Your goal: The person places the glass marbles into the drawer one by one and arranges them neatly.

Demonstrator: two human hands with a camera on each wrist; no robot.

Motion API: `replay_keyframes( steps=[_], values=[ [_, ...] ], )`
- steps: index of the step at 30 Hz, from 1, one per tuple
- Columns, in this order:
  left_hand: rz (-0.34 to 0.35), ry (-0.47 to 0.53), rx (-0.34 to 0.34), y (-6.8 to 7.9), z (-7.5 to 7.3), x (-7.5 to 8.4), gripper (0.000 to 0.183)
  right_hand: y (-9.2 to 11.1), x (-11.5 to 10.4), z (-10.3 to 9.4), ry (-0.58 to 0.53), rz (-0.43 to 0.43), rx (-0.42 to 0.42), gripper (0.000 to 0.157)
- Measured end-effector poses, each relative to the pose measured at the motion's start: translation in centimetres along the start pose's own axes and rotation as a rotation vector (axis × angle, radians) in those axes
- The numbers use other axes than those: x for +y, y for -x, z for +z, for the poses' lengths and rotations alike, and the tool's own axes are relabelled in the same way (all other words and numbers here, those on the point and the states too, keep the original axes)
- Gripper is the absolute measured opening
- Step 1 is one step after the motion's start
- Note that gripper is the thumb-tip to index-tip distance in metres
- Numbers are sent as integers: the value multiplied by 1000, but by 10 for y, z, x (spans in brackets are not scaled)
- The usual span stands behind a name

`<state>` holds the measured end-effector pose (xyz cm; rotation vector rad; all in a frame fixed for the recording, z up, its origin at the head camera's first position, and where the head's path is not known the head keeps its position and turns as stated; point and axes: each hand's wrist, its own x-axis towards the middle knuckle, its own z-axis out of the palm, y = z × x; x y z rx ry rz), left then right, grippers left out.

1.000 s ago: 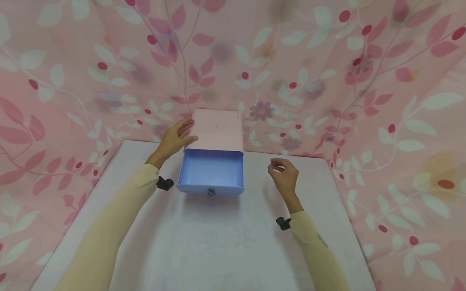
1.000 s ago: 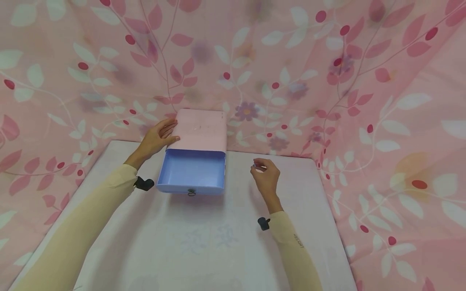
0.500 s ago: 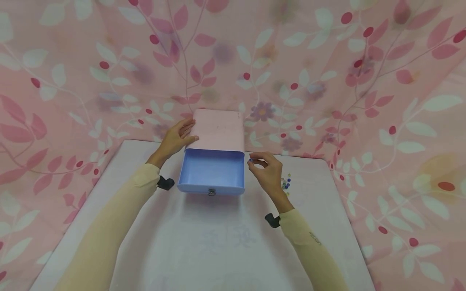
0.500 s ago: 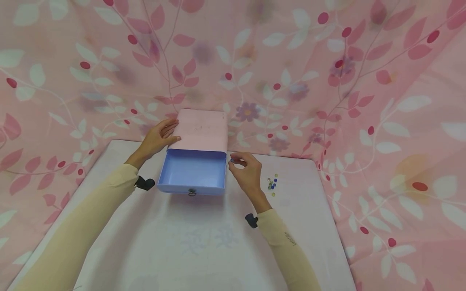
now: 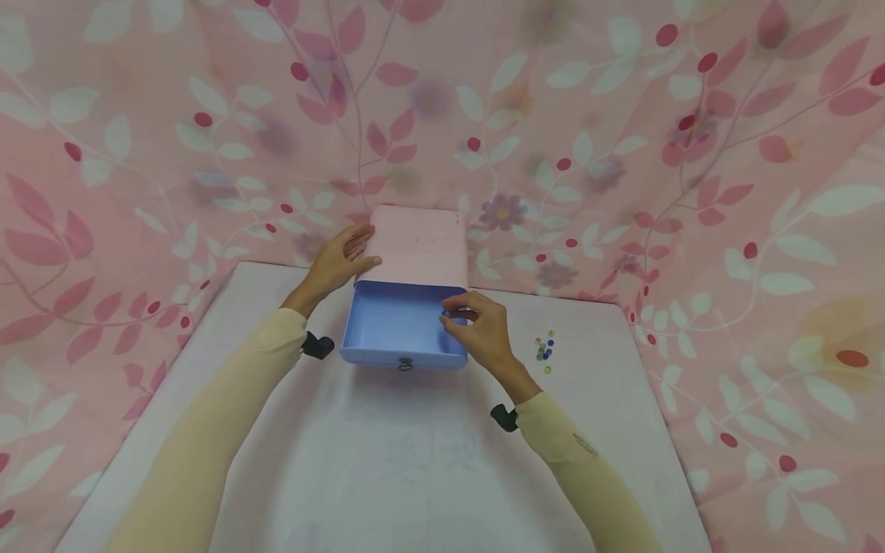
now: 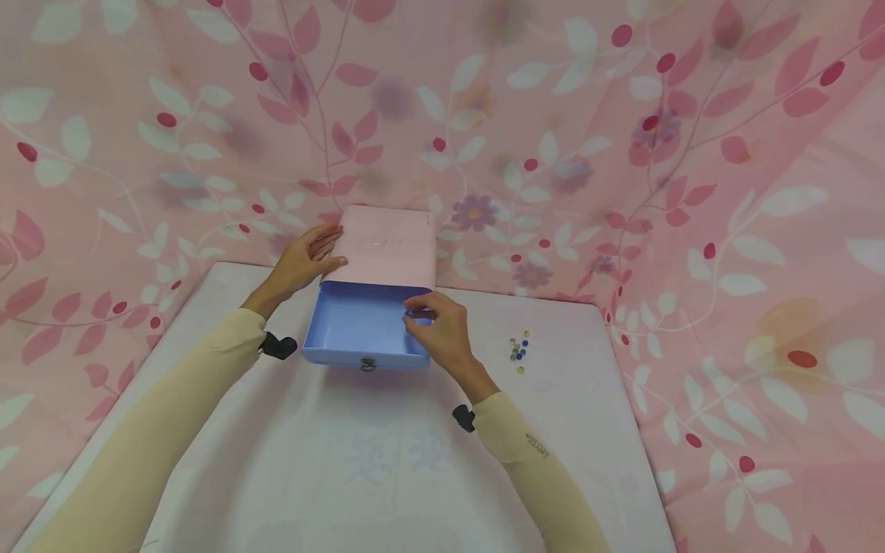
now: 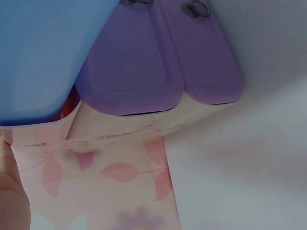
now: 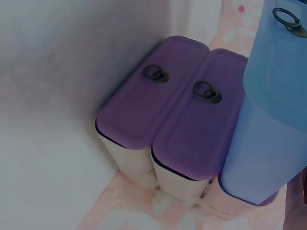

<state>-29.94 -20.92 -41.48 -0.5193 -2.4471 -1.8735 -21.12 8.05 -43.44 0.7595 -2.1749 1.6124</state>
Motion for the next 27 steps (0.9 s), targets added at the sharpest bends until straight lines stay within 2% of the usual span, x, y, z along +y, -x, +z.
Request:
replay_keyframes(
  steps=[2, 5, 19, 27],
  values=[
    [-3, -1, 1, 0, 0, 0, 77, 0, 11, 2, 17, 13, -32, 24],
    [-7, 4, 3, -1, 0, -1, 77, 0, 15, 4, 61, 24, -95, 24],
    [-14, 53, 11, -1, -1, -3, 78, -16, 11, 7, 263, 21, -441, 18],
    [-2, 72, 17, -2, 0, -4, 77, -21, 11, 8, 391, 16, -578, 21]
  ],
)
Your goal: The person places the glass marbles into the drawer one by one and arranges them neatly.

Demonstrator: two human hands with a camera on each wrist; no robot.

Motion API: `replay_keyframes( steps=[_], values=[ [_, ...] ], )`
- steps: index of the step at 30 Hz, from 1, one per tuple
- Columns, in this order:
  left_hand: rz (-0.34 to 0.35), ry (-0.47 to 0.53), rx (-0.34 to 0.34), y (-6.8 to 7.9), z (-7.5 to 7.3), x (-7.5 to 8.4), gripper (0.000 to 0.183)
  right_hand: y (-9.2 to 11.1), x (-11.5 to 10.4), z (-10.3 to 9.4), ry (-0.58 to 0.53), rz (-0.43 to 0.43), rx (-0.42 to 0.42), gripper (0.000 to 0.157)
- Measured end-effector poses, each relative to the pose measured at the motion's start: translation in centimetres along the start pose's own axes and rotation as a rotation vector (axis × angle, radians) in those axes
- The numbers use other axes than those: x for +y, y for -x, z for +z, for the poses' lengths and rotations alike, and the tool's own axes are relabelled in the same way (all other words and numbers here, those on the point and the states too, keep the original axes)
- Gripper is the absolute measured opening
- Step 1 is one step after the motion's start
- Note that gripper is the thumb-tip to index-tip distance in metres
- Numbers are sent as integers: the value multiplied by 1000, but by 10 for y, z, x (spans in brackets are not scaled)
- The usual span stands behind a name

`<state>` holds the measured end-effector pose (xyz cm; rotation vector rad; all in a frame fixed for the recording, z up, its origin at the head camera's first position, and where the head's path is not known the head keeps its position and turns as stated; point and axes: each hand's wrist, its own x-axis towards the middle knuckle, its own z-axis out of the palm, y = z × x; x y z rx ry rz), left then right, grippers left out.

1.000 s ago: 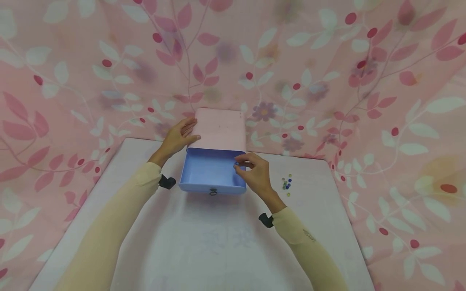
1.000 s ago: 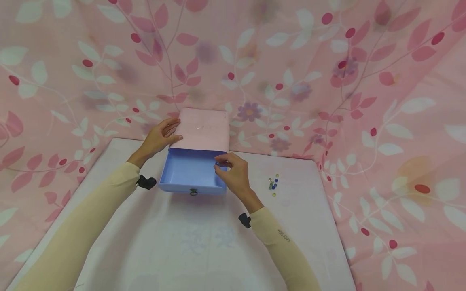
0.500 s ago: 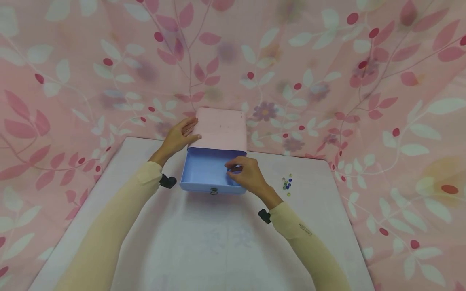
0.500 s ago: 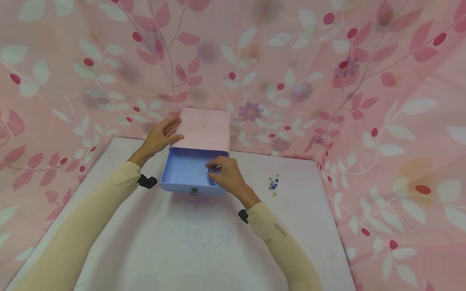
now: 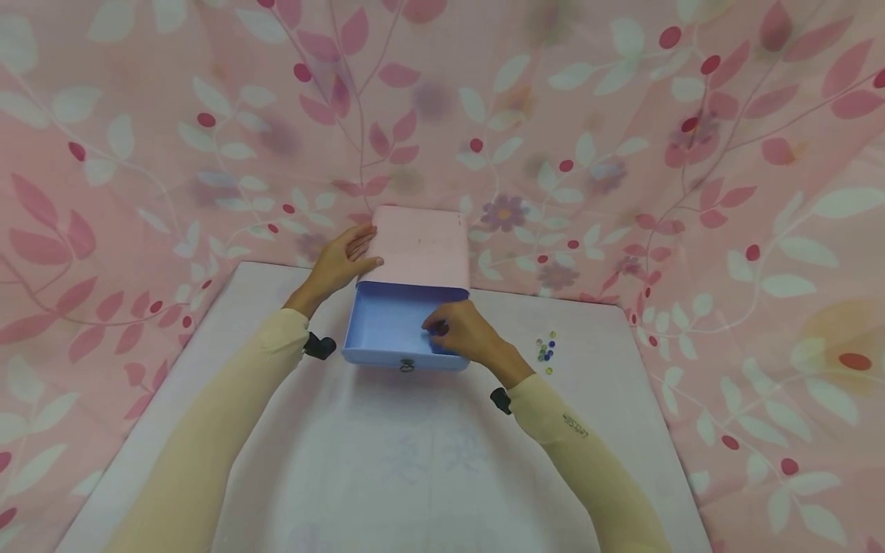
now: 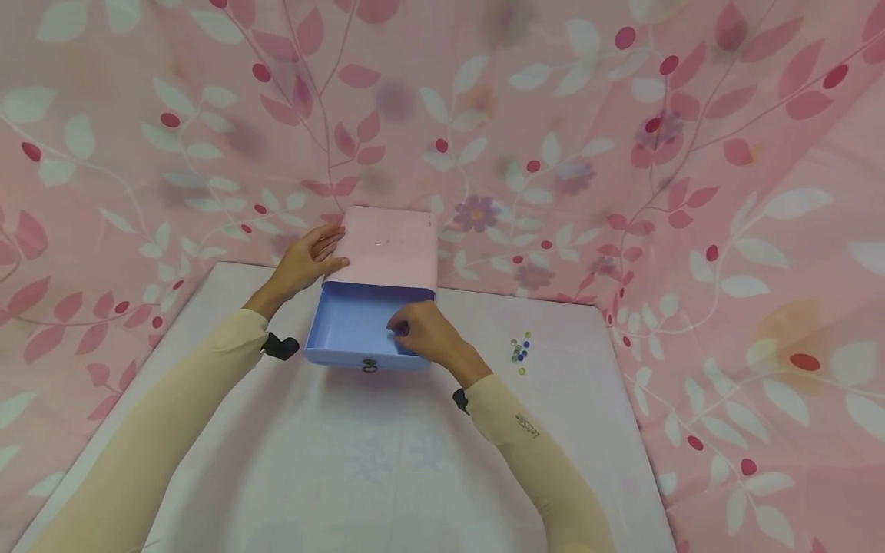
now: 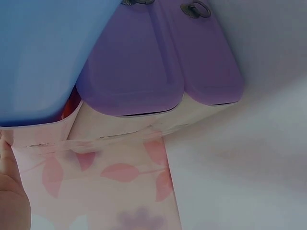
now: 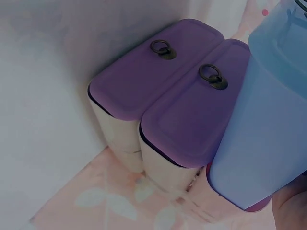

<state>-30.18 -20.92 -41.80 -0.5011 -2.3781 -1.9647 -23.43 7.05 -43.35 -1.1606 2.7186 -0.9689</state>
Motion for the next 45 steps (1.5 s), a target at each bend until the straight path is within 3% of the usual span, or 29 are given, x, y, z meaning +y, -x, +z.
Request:
replay_keyframes(
  steps=[10, 30, 38, 45],
  values=[
    [-1, -1, -2, 0, 0, 1, 77, -2, -2, 1, 98, 29, -96, 22],
    [14, -10, -2, -1, 1, 1, 77, 1, 1, 1, 95, -14, -65, 22],
    [8, -22, -7, 0, 0, 0, 77, 5, 5, 5, 35, -52, 57, 14],
    [7, -37, -8, -1, 0, -1, 77, 12, 9, 2, -66, -117, 316, 13]
  ],
)
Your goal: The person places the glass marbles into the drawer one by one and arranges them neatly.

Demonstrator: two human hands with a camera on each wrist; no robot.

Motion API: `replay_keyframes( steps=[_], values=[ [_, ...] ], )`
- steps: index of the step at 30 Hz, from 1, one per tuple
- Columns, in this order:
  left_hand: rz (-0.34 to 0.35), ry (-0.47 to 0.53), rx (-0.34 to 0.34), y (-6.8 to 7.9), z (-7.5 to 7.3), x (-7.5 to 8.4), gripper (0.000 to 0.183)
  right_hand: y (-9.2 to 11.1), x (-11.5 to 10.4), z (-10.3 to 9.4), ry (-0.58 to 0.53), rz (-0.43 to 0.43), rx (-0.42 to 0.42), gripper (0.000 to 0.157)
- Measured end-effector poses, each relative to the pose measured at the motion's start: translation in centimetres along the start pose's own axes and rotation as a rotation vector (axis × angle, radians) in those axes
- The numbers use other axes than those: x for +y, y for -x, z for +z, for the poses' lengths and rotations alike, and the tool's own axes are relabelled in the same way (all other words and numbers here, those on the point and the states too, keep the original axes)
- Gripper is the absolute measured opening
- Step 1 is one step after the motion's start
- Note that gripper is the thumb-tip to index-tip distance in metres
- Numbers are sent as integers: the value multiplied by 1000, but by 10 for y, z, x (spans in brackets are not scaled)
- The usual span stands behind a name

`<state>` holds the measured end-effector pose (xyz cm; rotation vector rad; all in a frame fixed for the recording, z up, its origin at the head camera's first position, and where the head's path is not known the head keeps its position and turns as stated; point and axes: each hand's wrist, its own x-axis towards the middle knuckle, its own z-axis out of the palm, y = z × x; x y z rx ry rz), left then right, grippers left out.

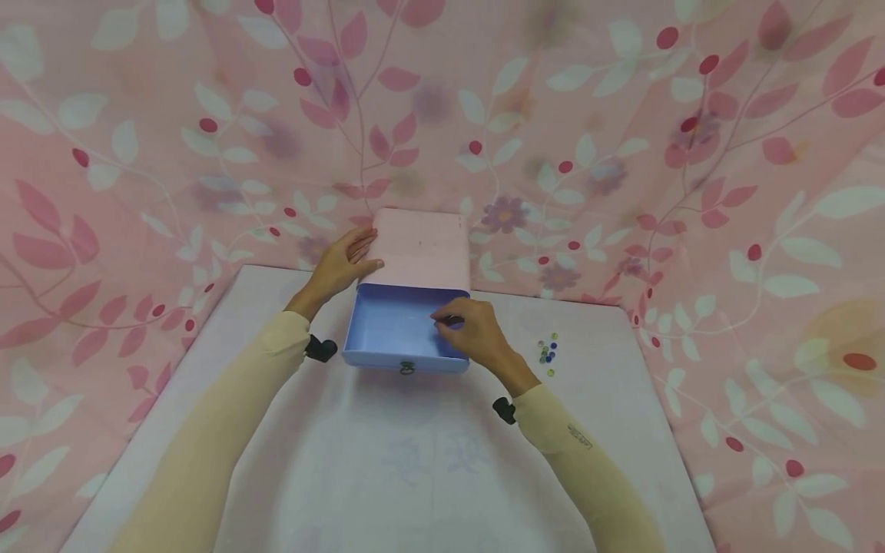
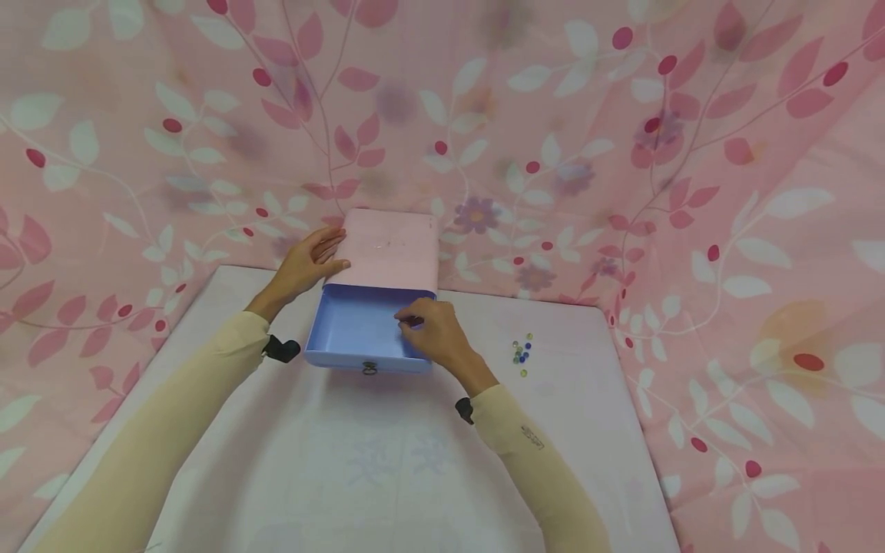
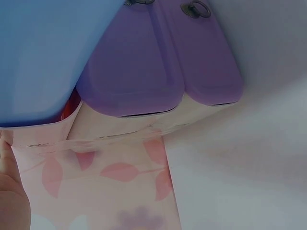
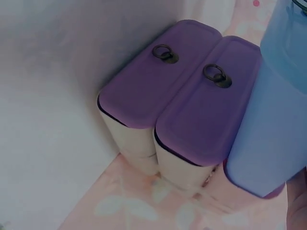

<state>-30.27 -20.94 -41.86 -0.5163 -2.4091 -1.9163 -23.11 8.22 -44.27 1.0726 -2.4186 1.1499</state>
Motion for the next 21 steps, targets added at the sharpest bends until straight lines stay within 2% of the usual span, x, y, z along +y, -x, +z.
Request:
replay_keyframes(
  steps=[11, 18, 21],
  values=[
    [-17, 5, 5, -1, 1, 1, 78, 13, 19, -28, -135, 26, 295, 19],
    [-22, 6, -6, 0, 1, 0, 78, 30, 5, -55, -122, 97, 379, 19],
    [-21, 1, -8, 0, 1, 1, 78, 40, 14, -61, -124, 137, 405, 18]
  ],
)
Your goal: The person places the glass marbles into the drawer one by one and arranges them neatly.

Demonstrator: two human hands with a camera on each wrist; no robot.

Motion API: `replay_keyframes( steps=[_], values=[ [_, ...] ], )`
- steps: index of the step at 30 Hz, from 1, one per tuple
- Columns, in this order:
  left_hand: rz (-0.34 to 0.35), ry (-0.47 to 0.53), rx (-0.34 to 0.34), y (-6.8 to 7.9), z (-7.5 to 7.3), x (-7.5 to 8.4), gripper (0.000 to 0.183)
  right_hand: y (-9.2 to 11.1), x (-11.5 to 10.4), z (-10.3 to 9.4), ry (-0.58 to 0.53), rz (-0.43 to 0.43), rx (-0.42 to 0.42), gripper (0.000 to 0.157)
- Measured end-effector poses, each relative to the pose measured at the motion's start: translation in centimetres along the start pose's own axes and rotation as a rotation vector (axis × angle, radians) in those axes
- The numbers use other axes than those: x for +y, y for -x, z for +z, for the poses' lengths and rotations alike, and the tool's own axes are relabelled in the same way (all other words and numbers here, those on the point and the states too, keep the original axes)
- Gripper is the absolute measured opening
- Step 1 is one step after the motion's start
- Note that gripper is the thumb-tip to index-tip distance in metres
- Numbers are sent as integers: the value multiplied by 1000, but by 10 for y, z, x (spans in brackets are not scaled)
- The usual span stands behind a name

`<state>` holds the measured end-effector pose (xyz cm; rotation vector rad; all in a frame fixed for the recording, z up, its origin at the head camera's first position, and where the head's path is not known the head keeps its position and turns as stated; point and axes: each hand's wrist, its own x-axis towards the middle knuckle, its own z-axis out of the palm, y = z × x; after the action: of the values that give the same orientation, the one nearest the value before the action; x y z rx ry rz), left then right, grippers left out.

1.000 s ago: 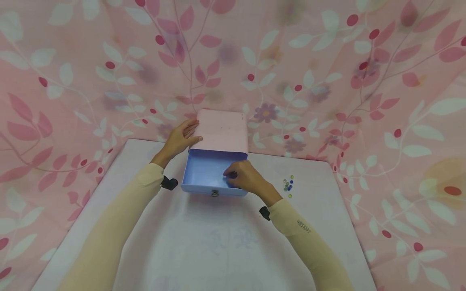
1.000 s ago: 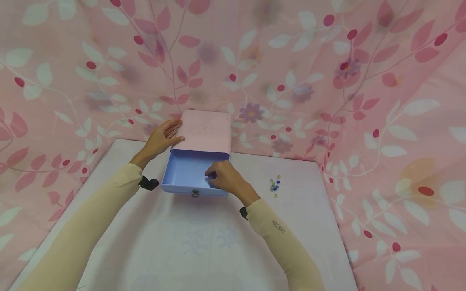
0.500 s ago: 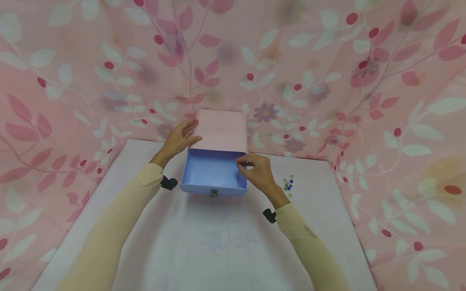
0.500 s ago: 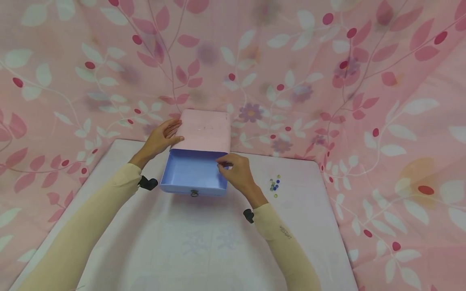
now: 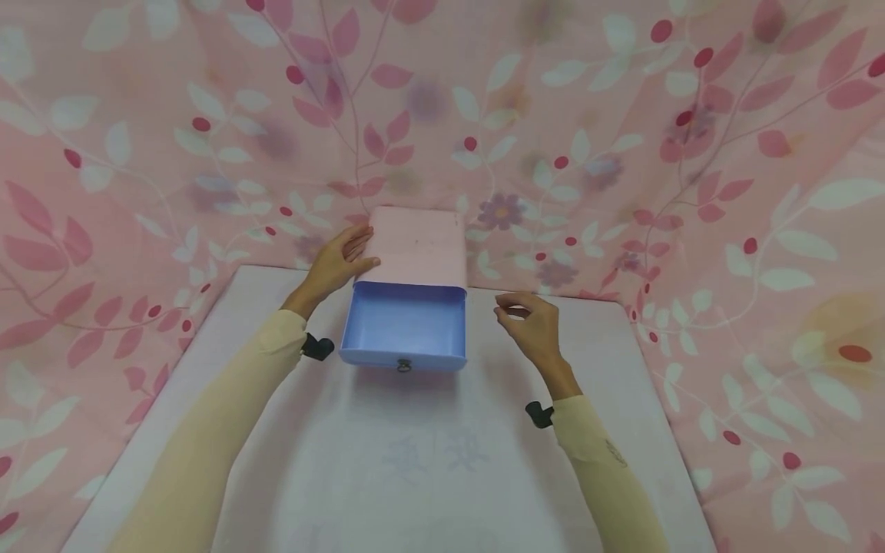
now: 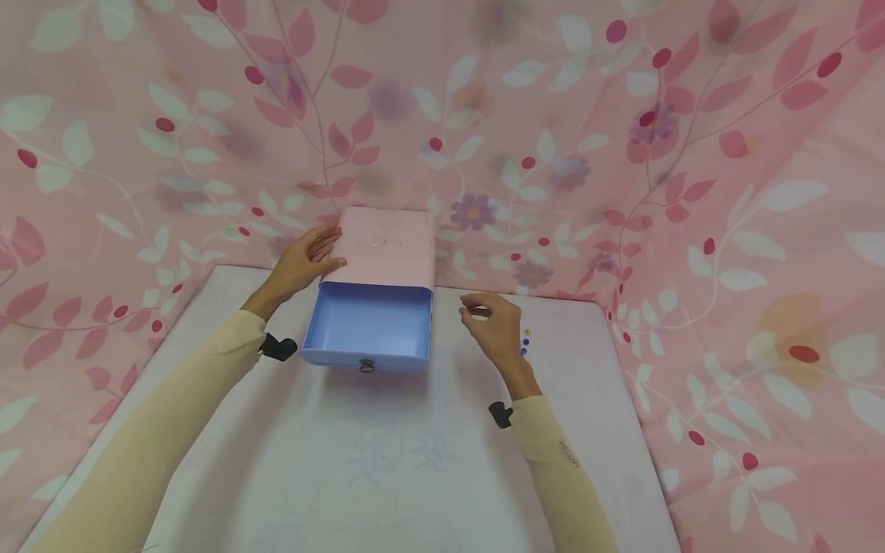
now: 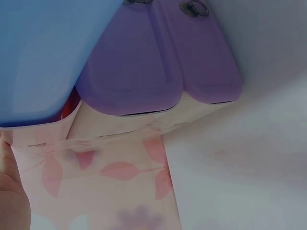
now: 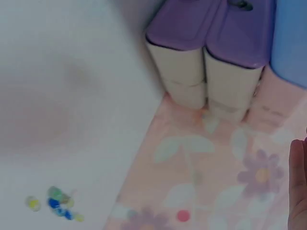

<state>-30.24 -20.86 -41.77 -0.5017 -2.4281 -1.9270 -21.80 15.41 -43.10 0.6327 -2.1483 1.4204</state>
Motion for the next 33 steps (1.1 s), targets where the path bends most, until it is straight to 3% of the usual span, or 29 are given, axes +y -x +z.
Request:
replay_keyframes(
  steps=[8, 13, 25, 33],
  values=[
    [3, -2, 2, 0, -1, -1, 79, 21, 69, -21, 107, 148, 90, 11],
    [10, -16, 4, 1, -1, -2, 78, 34, 94, -35, 214, 222, 121, 10],
    [4, -49, 12, 1, 0, 0, 77, 71, 136, -49, 301, 377, 147, 12],
    [8, -30, 7, 0, 0, -1, 77, 89, 151, -50, 363, 555, 106, 19]
  ],
)
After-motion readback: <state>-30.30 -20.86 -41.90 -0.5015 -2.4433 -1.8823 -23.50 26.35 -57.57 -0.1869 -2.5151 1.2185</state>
